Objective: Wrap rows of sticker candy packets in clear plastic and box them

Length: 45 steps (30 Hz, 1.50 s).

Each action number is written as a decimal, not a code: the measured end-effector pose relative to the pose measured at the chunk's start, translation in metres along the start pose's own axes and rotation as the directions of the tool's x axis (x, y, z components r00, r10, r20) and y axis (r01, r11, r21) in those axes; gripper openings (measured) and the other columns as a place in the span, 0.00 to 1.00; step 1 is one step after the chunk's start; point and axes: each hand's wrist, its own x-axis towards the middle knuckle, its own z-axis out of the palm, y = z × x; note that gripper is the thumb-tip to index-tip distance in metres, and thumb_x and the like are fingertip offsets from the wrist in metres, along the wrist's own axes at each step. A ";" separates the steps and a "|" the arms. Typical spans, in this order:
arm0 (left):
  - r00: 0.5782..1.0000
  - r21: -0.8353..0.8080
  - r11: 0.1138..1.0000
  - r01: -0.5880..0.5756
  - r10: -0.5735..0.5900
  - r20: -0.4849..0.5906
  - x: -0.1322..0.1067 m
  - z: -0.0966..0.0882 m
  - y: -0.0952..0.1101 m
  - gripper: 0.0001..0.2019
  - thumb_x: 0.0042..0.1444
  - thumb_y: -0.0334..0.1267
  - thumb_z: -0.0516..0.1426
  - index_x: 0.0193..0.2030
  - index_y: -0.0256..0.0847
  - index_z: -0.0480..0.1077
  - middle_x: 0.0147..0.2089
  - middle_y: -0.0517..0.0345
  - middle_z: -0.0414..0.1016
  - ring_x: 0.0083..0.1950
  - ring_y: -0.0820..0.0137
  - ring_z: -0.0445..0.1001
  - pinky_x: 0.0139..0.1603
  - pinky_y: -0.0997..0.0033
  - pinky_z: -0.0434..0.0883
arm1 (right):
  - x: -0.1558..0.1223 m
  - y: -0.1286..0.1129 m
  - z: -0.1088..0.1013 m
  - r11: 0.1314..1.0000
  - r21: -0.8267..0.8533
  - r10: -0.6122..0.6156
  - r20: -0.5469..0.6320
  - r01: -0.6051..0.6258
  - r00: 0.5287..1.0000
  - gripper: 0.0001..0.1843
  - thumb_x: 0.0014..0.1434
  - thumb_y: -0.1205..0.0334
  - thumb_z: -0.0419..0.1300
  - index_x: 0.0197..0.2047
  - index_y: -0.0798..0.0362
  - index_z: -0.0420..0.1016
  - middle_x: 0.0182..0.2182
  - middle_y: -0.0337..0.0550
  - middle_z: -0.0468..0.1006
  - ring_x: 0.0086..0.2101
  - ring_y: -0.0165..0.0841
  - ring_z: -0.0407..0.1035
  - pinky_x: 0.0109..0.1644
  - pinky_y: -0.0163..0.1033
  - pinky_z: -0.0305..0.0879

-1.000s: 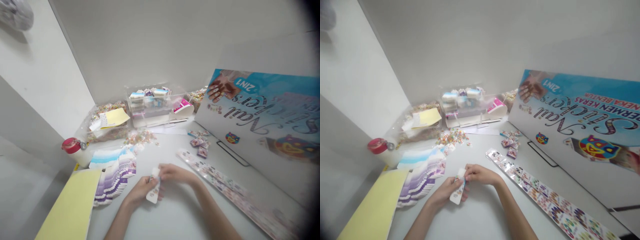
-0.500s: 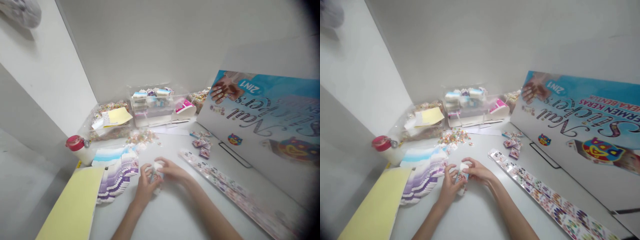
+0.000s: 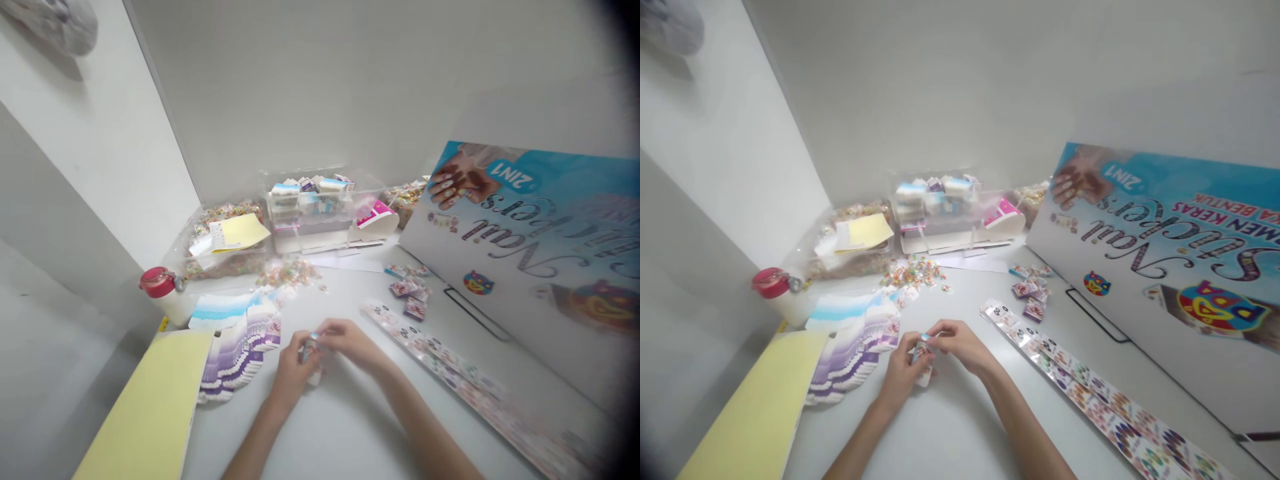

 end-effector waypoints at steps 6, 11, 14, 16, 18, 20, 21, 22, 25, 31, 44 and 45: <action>0.999 -0.035 0.999 0.010 -0.012 -0.049 -0.001 0.001 -0.007 0.19 0.53 0.47 0.59 0.46 0.45 0.57 0.37 0.63 0.70 0.28 0.74 0.72 0.31 0.72 0.72 | -0.002 -0.003 0.007 0.999 -0.041 -0.010 -0.052 0.008 0.999 0.08 0.46 0.59 0.67 0.25 0.56 0.77 0.23 0.39 0.74 0.26 0.30 0.66 0.32 0.36 0.60; 0.997 -0.064 0.997 0.042 -0.046 -0.057 -0.001 0.001 -0.008 0.18 0.53 0.48 0.59 0.45 0.46 0.57 0.37 0.63 0.68 0.27 0.74 0.72 0.27 0.74 0.70 | -0.008 -0.012 0.005 0.975 -0.207 -0.082 0.018 0.084 0.996 0.12 0.52 0.54 0.64 0.27 0.54 0.79 0.30 0.42 0.75 0.33 0.33 0.69 0.37 0.37 0.63; 0.992 -0.090 0.996 0.031 -0.041 -0.118 0.000 0.003 -0.007 0.16 0.55 0.49 0.57 0.43 0.45 0.57 0.36 0.64 0.67 0.28 0.75 0.72 0.27 0.75 0.71 | -0.008 -0.011 0.003 0.969 -0.234 -0.059 0.103 0.082 0.993 0.17 0.56 0.50 0.59 0.42 0.51 0.80 0.37 0.44 0.77 0.37 0.35 0.69 0.41 0.40 0.64; 0.985 -0.111 0.993 0.034 -0.052 -0.162 0.002 0.003 -0.006 0.18 0.54 0.50 0.57 0.44 0.46 0.56 0.36 0.64 0.66 0.28 0.75 0.72 0.27 0.74 0.72 | -0.006 -0.007 0.004 0.979 -0.198 -0.040 0.065 0.052 0.997 0.22 0.54 0.49 0.61 0.49 0.50 0.77 0.40 0.45 0.77 0.40 0.37 0.69 0.44 0.42 0.65; 0.983 -0.131 0.990 0.043 -0.066 -0.172 0.003 0.002 -0.003 0.20 0.53 0.50 0.58 0.46 0.46 0.55 0.37 0.63 0.66 0.28 0.73 0.72 0.26 0.74 0.72 | -0.003 -0.003 0.007 0.986 -0.161 -0.053 -0.017 0.050 0.998 0.24 0.51 0.49 0.64 0.49 0.51 0.77 0.41 0.47 0.78 0.41 0.39 0.70 0.45 0.44 0.65; 0.985 -0.135 0.990 0.051 -0.072 -0.154 0.003 0.000 0.000 0.22 0.53 0.51 0.58 0.48 0.46 0.56 0.37 0.62 0.67 0.28 0.73 0.73 0.25 0.73 0.73 | -0.001 -0.001 0.008 0.985 -0.150 -0.092 -0.052 0.084 0.994 0.21 0.49 0.50 0.66 0.44 0.52 0.80 0.38 0.47 0.79 0.39 0.39 0.71 0.44 0.44 0.66; 0.987 -0.133 0.990 0.055 -0.074 -0.141 0.003 -0.001 0.001 0.22 0.53 0.51 0.58 0.49 0.46 0.57 0.37 0.62 0.67 0.27 0.73 0.73 0.25 0.73 0.72 | 0.000 -0.001 0.009 0.982 -0.154 -0.117 -0.057 0.107 0.991 0.19 0.49 0.50 0.66 0.41 0.52 0.80 0.36 0.46 0.80 0.37 0.39 0.72 0.43 0.43 0.66; 0.988 -0.130 0.990 0.060 -0.077 -0.131 0.003 -0.002 0.001 0.21 0.53 0.52 0.58 0.48 0.46 0.58 0.37 0.62 0.68 0.25 0.74 0.72 0.24 0.73 0.72 | 0.000 -0.001 0.009 0.978 -0.163 -0.140 -0.055 0.130 0.989 0.17 0.49 0.50 0.66 0.38 0.53 0.81 0.34 0.45 0.80 0.35 0.38 0.72 0.42 0.42 0.67; 0.988 -0.130 0.989 0.069 -0.086 -0.127 0.003 -0.002 0.000 0.19 0.52 0.53 0.58 0.45 0.44 0.60 0.38 0.62 0.69 0.23 0.76 0.71 0.23 0.74 0.70 | -0.001 -0.003 0.008 0.966 -0.200 -0.173 -0.017 0.166 0.985 0.14 0.50 0.51 0.65 0.34 0.53 0.80 0.31 0.43 0.80 0.33 0.36 0.72 0.39 0.40 0.67; 0.987 -0.142 0.987 0.081 -0.100 -0.129 0.003 0.002 -0.006 0.21 0.52 0.55 0.58 0.44 0.44 0.59 0.37 0.62 0.69 0.24 0.75 0.71 0.24 0.74 0.70 | -0.003 -0.006 0.002 0.961 -0.225 -0.145 0.092 0.162 0.985 0.13 0.54 0.53 0.62 0.37 0.53 0.79 0.33 0.43 0.79 0.36 0.35 0.72 0.42 0.39 0.66; 0.962 0.125 0.992 0.026 0.009 -0.274 0.008 0.000 -0.028 0.18 0.59 0.46 0.51 0.54 0.42 0.62 0.45 0.53 0.68 0.42 0.68 0.69 0.47 0.66 0.66 | 0.094 0.026 -0.012 0.394 -0.884 -0.457 0.050 0.252 0.888 0.21 0.58 0.72 0.51 0.54 0.49 0.70 0.52 0.49 0.68 0.52 0.39 0.62 0.56 0.47 0.58; 0.960 0.118 0.993 0.031 0.003 -0.281 0.009 -0.001 -0.029 0.17 0.59 0.46 0.51 0.53 0.42 0.63 0.45 0.52 0.68 0.42 0.68 0.70 0.46 0.66 0.67 | 0.109 0.024 -0.002 0.350 -0.887 -0.455 0.121 0.303 0.882 0.23 0.57 0.72 0.52 0.55 0.48 0.68 0.54 0.48 0.67 0.53 0.39 0.61 0.56 0.46 0.58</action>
